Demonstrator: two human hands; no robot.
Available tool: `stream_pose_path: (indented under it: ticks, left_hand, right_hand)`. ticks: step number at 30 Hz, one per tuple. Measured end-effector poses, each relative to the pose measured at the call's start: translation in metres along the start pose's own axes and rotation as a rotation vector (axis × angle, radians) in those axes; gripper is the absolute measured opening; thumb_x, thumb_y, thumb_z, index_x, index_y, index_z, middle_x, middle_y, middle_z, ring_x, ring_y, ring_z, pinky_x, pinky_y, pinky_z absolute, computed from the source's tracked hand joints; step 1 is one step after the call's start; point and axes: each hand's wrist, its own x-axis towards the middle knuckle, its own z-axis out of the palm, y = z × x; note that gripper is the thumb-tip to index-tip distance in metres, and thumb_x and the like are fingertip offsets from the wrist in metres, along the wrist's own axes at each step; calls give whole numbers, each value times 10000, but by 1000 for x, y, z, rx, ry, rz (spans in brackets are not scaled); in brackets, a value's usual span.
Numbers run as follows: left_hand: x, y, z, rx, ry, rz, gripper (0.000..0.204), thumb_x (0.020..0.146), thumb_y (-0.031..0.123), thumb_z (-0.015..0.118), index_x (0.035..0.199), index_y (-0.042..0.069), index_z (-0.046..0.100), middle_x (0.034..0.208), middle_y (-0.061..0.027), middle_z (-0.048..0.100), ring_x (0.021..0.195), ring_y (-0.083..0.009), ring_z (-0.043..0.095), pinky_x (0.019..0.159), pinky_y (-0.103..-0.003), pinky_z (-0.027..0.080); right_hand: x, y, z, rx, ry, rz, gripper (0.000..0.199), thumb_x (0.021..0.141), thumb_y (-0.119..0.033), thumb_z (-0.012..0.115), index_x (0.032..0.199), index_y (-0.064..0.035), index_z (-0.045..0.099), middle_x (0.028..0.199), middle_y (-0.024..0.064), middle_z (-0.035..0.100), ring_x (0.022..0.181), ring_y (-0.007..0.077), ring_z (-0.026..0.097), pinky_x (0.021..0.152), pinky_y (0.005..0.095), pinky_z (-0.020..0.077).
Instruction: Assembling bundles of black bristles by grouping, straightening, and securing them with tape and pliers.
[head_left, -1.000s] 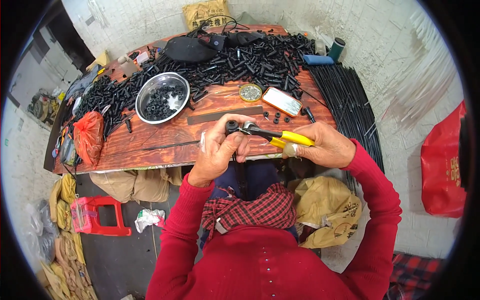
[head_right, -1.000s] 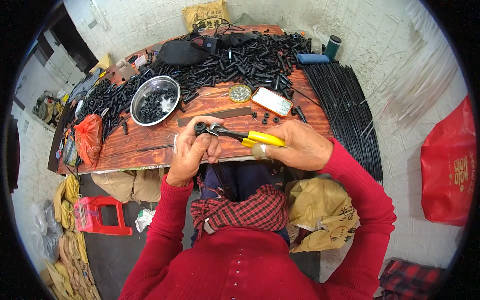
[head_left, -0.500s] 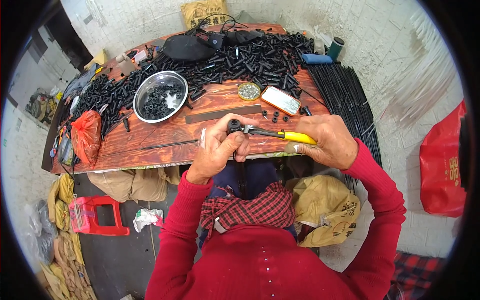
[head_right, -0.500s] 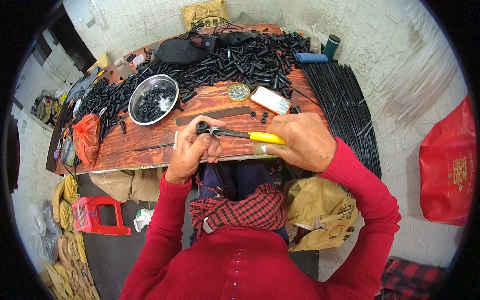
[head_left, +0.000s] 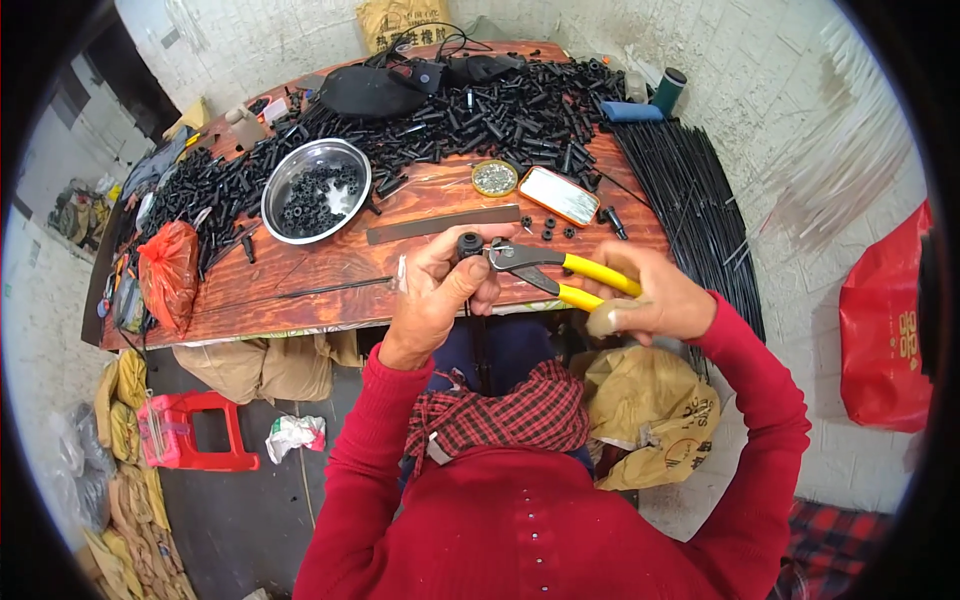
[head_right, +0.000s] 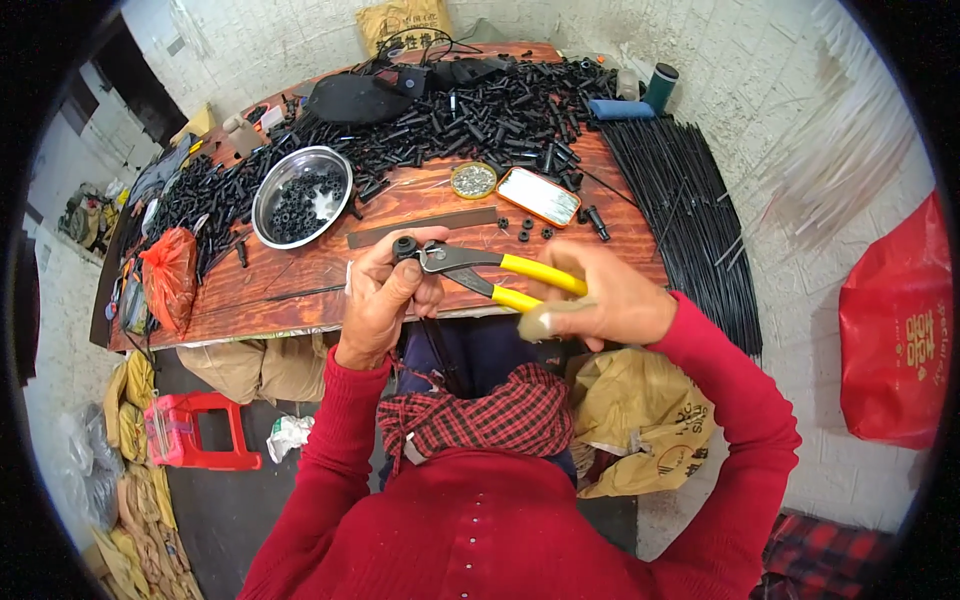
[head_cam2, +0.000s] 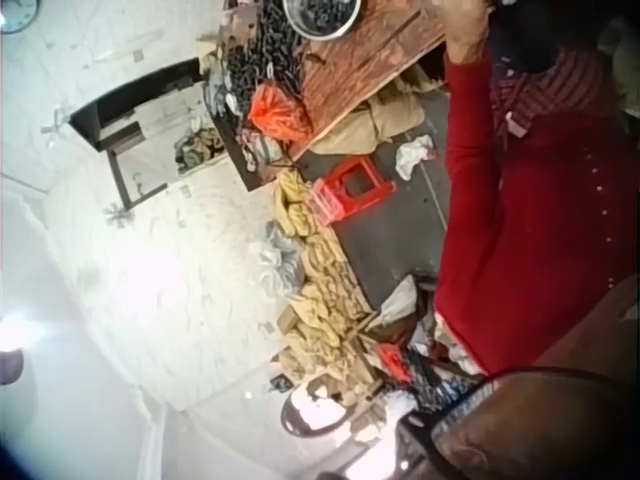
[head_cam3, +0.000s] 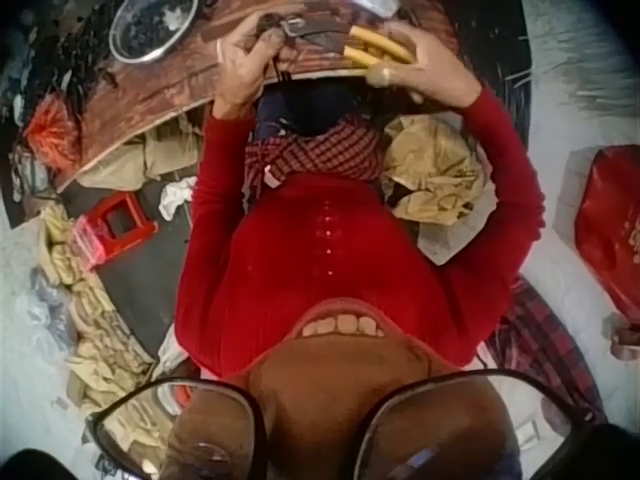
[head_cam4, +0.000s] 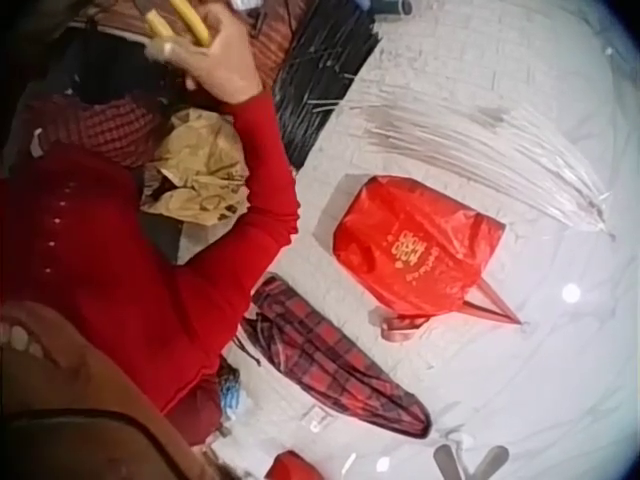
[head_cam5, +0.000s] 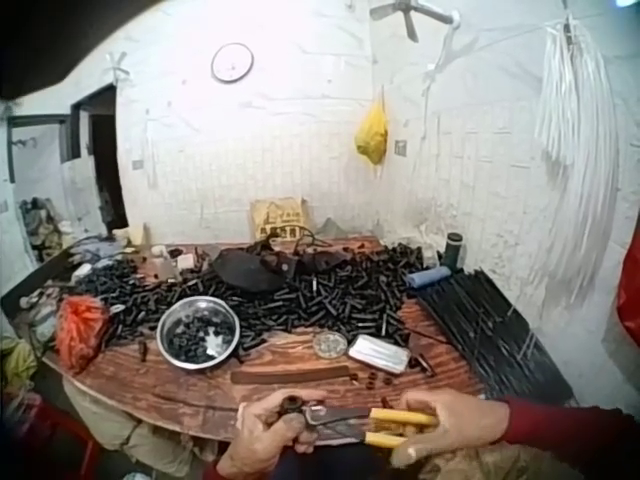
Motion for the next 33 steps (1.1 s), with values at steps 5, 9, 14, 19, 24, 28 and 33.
stream_pose_path:
  ticks: [5, 9, 14, 19, 24, 28, 33]
  left_hand:
    - [1, -1, 5, 21, 48, 8, 526, 980, 313, 653, 1307, -85, 546, 707, -29, 545, 587, -101, 509, 531, -240, 422]
    - [-3, 0, 5, 5, 15, 15, 540, 980, 314, 654, 1325, -85, 536, 711, -36, 556, 580, -97, 505, 537, -240, 433]
    - [-2, 2, 11, -1, 12, -18, 539, 974, 308, 662, 1315, -91, 539, 708, -39, 558, 575, -96, 501, 536, -238, 431]
    - [-1, -3, 11, 9, 54, 8, 529, 973, 295, 664, 1313, -91, 540, 688, -32, 536, 575, -99, 497, 525, -234, 407]
    - [0, -5, 10, -19, 81, -1, 542, 975, 291, 661, 1335, -91, 526, 684, -27, 528, 570, -92, 481, 518, -232, 395]
    - [-7, -8, 6, 0, 69, 37, 564, 978, 301, 658, 1355, -92, 513, 695, -23, 533, 560, -74, 461, 502, -215, 373]
    - [-8, -10, 11, -52, -25, 53, 525, 982, 317, 652, 1295, -93, 554, 756, -18, 551, 549, -48, 419, 484, -201, 322]
  right_hand:
    - [-10, -10, 11, -853, 496, -648, 440, 795, -199, 779, 1163, -35, 601, 971, 122, 687, 838, 205, 710, 707, 351, 549]
    - [-14, -10, 3, 171, -115, 155, 518, 1059, -456, 388, 1042, 5, 625, 682, 69, 637, 409, 96, 520, 387, 232, 404]
    - [-6, 20, -7, 287, -276, 202, 630, 1044, -524, 370, 1051, 56, 616, 702, 94, 647, 410, 107, 532, 396, 219, 430]
    - [-10, -8, 3, -445, 265, -363, 401, 831, -255, 741, 1113, -6, 601, 919, 101, 688, 629, 199, 672, 535, 306, 521]
    - [-14, -11, 14, -1140, 548, -689, 374, 888, -287, 713, 1130, -20, 612, 879, 83, 677, 663, 219, 682, 544, 324, 522]
    - [-12, -10, 4, 110, -168, 146, 718, 1007, -640, 379, 1173, 33, 565, 651, 37, 579, 428, 84, 483, 400, 219, 388]
    - [-3, 37, 4, 883, -490, 517, 787, 999, -685, 296, 999, 26, 634, 493, 60, 466, 357, 106, 446, 298, 234, 332]
